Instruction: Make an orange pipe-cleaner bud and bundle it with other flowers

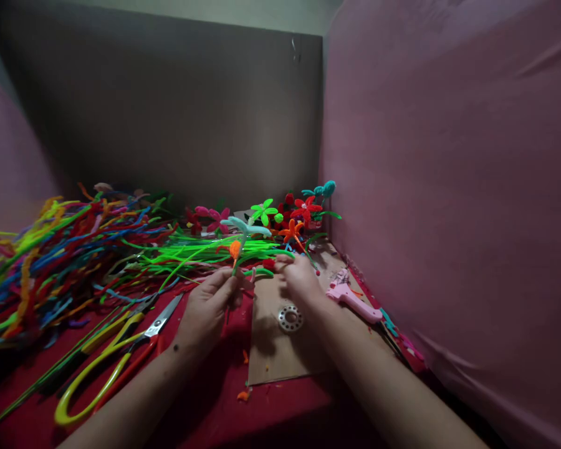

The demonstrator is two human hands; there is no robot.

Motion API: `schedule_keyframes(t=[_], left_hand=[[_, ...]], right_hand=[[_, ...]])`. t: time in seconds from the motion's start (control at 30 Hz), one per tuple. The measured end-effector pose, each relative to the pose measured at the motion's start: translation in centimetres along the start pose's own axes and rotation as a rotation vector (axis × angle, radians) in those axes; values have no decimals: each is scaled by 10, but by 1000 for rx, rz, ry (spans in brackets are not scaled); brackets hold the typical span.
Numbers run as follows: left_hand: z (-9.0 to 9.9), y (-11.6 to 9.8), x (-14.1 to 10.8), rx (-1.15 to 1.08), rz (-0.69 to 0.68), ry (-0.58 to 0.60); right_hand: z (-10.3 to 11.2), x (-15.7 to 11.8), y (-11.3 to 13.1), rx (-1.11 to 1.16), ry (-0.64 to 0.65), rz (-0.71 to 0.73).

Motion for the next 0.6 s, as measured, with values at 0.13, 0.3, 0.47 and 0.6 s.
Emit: schedule_keyframes(t=[0.13,0.3,0.47,0.6], left_hand=[[1,1,2,-74,7,-4],[13,3,9,37,7,-145],[43,14,23,171,26,-248],[56,31,29,275,93,-281]], right_hand=[[36,58,-10,-368,-82,-102],[37,82,-17,-732,-67,-182],[33,73,-15,-904,-46,-115],[38,56,-10,-929,-46,40]])
Point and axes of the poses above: each hand's wrist, its own x-axis towards the middle knuckle, its own z-axis out of the back of the hand, y = z × x, the point moved 2 cm from there along x, towards the middle knuckle, and after that the axes turned 1 degree about -z, right-handed, at the moved point
